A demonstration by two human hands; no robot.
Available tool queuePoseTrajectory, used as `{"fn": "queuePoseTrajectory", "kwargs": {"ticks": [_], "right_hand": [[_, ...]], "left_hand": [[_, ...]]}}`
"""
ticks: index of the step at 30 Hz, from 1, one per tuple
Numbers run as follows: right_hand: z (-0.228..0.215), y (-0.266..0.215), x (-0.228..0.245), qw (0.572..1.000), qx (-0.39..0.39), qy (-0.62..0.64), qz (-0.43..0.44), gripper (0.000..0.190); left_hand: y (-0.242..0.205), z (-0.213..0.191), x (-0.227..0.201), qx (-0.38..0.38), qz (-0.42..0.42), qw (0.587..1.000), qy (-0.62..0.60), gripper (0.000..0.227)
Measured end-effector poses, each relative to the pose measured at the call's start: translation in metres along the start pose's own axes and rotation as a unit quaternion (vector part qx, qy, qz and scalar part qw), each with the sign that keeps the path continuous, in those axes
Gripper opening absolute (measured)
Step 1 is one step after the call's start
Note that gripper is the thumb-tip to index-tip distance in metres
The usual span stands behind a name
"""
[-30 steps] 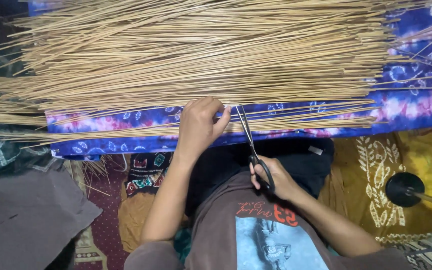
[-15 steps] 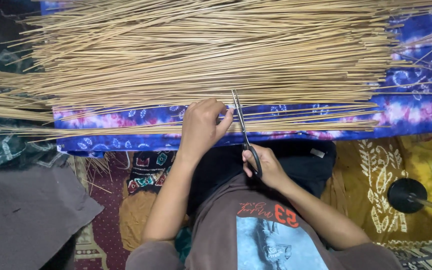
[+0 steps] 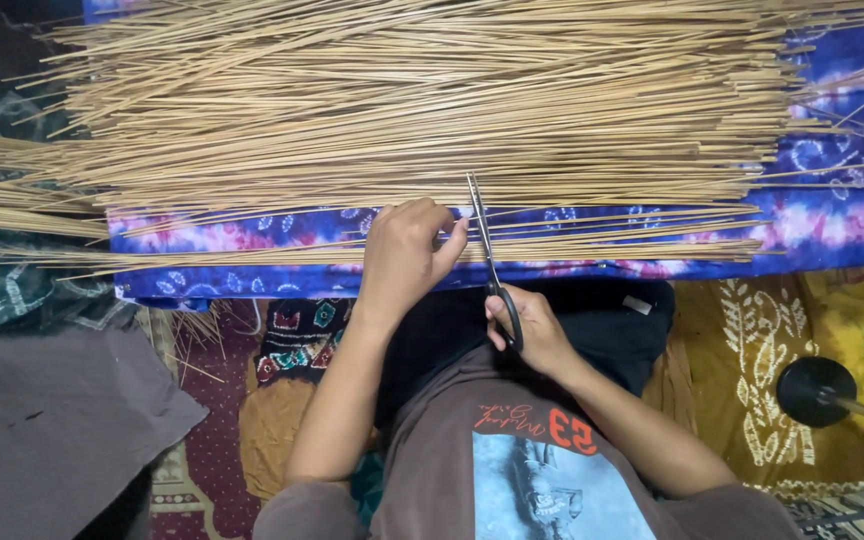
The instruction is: Arranging and trimming thin wooden sticks into a bundle on a patterned surface.
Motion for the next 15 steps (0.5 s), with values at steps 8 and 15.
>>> {"fn": "queuePoseTrajectory", "kwargs": {"ticks": [8, 15], "right_hand": [[-0.007, -0.004, -0.016, 0.999, -0.027, -0.019, 0.017, 0.043], [-0.034, 0.003, 0.032, 0.984, -0.082, -0.157, 0.021, 0.037]], "left_hand": [[-0.005, -0.005, 0.003, -0.005, -0.007, 1.0, -0.009, 0.025], [-0.011, -0.013, 0.017, -0.023, -0.031, 0.999, 0.032, 0.01]]}}
Point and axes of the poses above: each hand's wrist, its own y-axis towards the middle knuckle, its own z-axis out of the palm, x = y × z, the point moved 5 cm from there along y, towards the middle knuckle, and after that the axes turned 4 degrees about z, right-handed, at the moved point
